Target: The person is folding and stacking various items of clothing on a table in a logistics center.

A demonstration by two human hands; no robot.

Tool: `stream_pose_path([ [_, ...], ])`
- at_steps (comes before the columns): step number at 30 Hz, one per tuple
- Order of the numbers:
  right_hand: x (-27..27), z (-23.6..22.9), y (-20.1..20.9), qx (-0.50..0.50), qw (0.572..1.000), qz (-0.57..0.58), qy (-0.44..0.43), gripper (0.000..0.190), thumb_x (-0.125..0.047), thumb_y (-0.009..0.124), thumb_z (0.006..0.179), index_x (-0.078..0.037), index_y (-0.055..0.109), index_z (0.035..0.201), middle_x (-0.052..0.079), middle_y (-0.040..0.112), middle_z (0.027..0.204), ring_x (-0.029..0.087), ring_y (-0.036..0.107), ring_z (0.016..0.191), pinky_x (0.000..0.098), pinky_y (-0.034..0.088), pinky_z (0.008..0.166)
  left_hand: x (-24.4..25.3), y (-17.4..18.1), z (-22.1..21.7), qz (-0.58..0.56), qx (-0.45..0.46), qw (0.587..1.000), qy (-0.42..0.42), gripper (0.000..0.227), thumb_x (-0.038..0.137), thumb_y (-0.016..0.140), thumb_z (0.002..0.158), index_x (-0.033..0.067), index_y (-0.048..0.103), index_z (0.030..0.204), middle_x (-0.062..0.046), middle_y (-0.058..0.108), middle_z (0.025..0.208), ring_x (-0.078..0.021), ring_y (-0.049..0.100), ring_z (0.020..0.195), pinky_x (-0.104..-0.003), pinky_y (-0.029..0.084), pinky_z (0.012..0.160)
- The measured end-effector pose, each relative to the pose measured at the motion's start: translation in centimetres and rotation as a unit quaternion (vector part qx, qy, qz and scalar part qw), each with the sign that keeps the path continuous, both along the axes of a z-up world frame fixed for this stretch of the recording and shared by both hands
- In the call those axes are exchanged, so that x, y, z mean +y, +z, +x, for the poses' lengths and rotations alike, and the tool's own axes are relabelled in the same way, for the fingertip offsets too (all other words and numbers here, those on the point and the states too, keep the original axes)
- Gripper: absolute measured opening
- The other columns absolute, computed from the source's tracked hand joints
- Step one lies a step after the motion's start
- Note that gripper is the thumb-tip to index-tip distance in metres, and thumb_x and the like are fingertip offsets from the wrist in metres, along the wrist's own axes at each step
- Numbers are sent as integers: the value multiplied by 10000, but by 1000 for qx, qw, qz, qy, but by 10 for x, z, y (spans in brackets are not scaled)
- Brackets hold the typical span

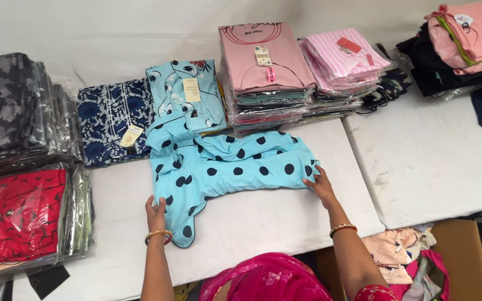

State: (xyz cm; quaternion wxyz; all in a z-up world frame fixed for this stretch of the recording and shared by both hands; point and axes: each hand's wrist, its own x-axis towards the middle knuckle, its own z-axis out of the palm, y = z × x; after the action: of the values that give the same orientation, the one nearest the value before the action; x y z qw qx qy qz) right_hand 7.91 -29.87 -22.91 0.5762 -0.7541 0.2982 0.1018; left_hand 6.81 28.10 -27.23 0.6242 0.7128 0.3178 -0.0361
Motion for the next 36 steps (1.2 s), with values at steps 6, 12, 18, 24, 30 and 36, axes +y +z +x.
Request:
stream_pose_path([
  [6, -9, -6, -50, 1, 999, 0, -51, 773, -85, 821, 744, -42, 488, 1440, 130, 689, 1222, 190, 657, 1045, 336, 527, 910, -72, 11, -64, 273, 193, 942, -22, 943, 542, 848, 703, 200, 455, 1489, -182, 605, 1367, -362, 478, 1363, -566, 340, 1112],
  [12, -6, 10, -26, 42, 998, -50, -17, 427, -188, 827, 831, 41, 743, 1181, 122, 712, 1042, 177, 606, 889, 315, 486, 811, -23, -15, -42, 290, 101, 952, 6, 587, 437, 812, 829, 108, 700, 1302, -161, 714, 1211, -360, 644, 1107, -550, 374, 1055],
  [18, 4, 16, 3, -20, 999, 42, -24, 539, -195, 818, 810, -23, 637, 1287, 115, 660, 1229, 214, 588, 1117, 348, 451, 964, 16, 34, -31, 231, -76, 969, 52, 252, 208, 698, 1035, 8, 746, 1181, -145, 728, 1049, -257, 609, 908, -353, 489, 830],
  [24, 8, 19, 2, 52, 995, 88, 3, 770, -78, 846, 749, -92, 493, 1433, 108, 621, 1350, 238, 589, 1220, 357, 432, 1051, 14, 60, -32, 95, -71, 990, 80, 236, 154, 606, 1045, -15, 706, 1174, -68, 730, 1029, -125, 627, 903, -293, 486, 867],
  [30, -17, 39, -27, -184, 966, 170, -58, 320, 40, 751, 909, 11, 641, 1209, 28, 690, 1081, 116, 629, 955, 287, 531, 881, 22, 64, -12, 38, -89, 991, 95, 244, 141, 573, 1061, -28, 680, 1201, -46, 721, 1056, -105, 609, 940, -273, 473, 899],
  [36, -30, 109, 55, -308, 930, 173, -105, 491, 81, 714, 892, -90, 542, 1319, 27, 684, 1128, 103, 630, 985, 251, 521, 901, 62, 98, 64, 76, -175, 982, 4, 196, 88, 611, 1038, -16, 696, 1180, 0, 682, 976, -84, 563, 878, -246, 459, 825],
])
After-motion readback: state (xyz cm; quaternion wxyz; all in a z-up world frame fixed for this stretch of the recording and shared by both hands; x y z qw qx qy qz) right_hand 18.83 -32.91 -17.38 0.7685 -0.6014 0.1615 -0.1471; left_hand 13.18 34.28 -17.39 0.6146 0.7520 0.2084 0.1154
